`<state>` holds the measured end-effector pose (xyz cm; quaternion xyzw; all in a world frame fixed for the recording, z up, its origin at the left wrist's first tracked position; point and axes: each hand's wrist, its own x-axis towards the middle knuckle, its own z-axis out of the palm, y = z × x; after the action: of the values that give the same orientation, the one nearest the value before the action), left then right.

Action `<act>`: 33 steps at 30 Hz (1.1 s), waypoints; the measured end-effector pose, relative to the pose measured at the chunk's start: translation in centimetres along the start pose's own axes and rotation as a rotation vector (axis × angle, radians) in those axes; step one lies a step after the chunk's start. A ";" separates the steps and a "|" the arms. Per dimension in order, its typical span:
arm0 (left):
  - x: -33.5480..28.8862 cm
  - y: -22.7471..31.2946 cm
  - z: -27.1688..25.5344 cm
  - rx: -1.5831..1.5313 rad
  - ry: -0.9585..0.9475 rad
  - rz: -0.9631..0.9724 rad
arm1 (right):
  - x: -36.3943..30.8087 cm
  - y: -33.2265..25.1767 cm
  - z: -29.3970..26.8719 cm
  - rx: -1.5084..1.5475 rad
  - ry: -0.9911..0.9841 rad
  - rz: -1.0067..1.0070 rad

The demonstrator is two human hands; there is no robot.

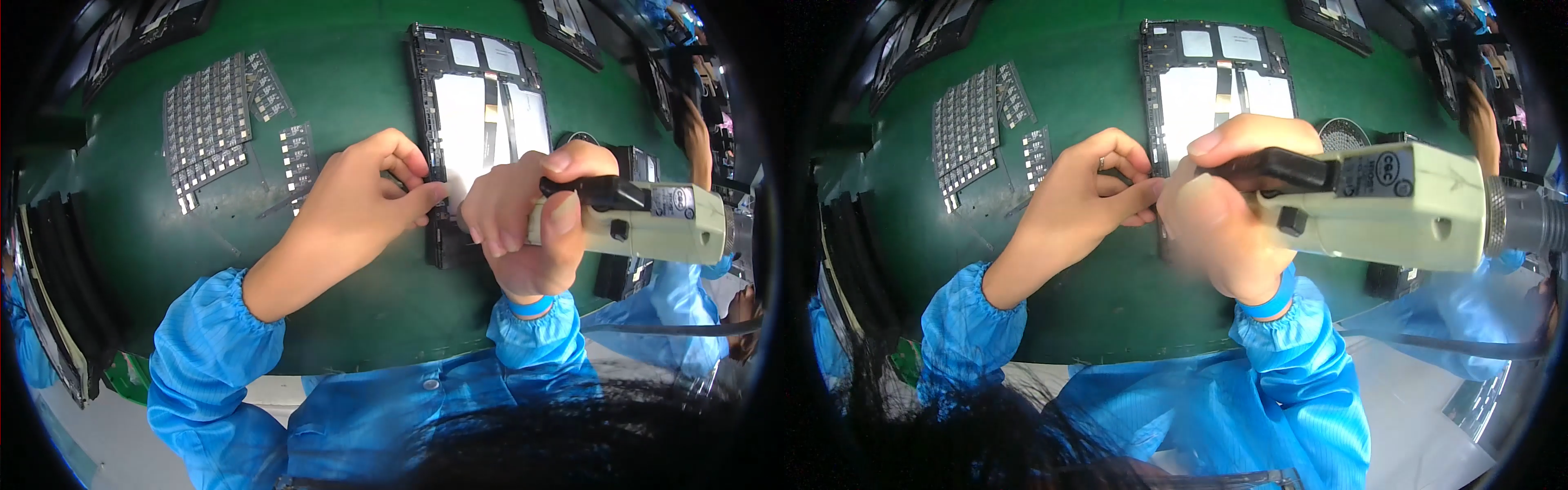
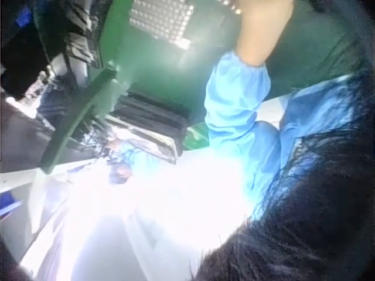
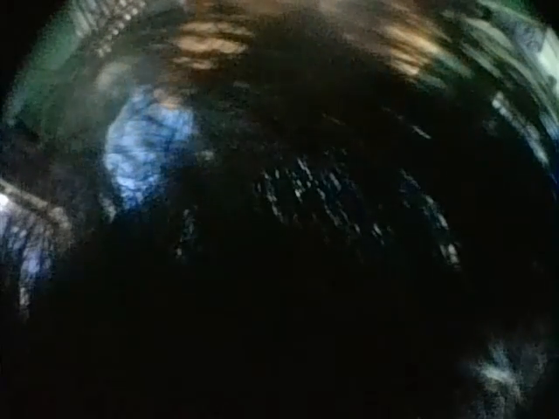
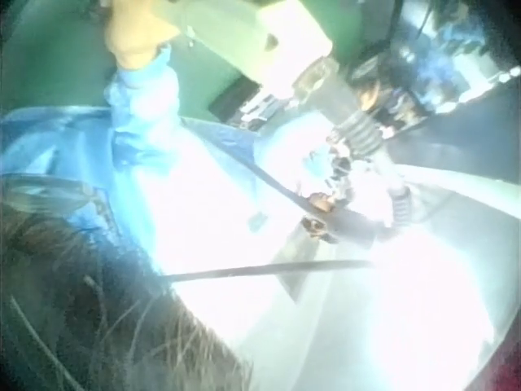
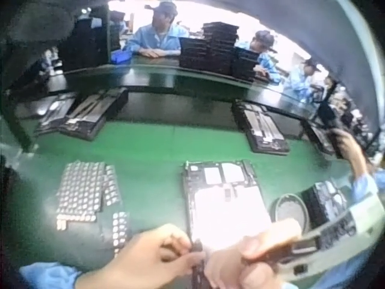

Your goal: The person assembles an electronic tablet chassis by securing internal ribbon cables and electronic components with screws using an electric screwdriver.

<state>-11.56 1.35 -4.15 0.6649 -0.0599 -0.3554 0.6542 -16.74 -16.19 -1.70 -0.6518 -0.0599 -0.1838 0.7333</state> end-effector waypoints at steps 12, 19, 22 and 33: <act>-0.1 0.0 -0.1 0.069 -0.015 0.027 | -0.3 -0.1 1.2 0.188 -0.007 0.071; 0.0 -0.2 -0.2 0.038 -0.014 0.032 | 0.6 0.1 1.2 -0.014 -0.184 0.038; 0.0 0.0 -0.2 0.037 -0.021 0.042 | 0.7 0.0 1.5 -0.050 -0.209 0.016; -4.8 0.6 1.3 0.544 0.084 0.456 | -2.7 2.9 0.4 -0.100 0.013 -0.020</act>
<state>-15.61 2.86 -1.55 0.7983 -0.2724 -0.1438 0.5175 -18.13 -15.08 -5.21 -0.6857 -0.0523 -0.1983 0.6984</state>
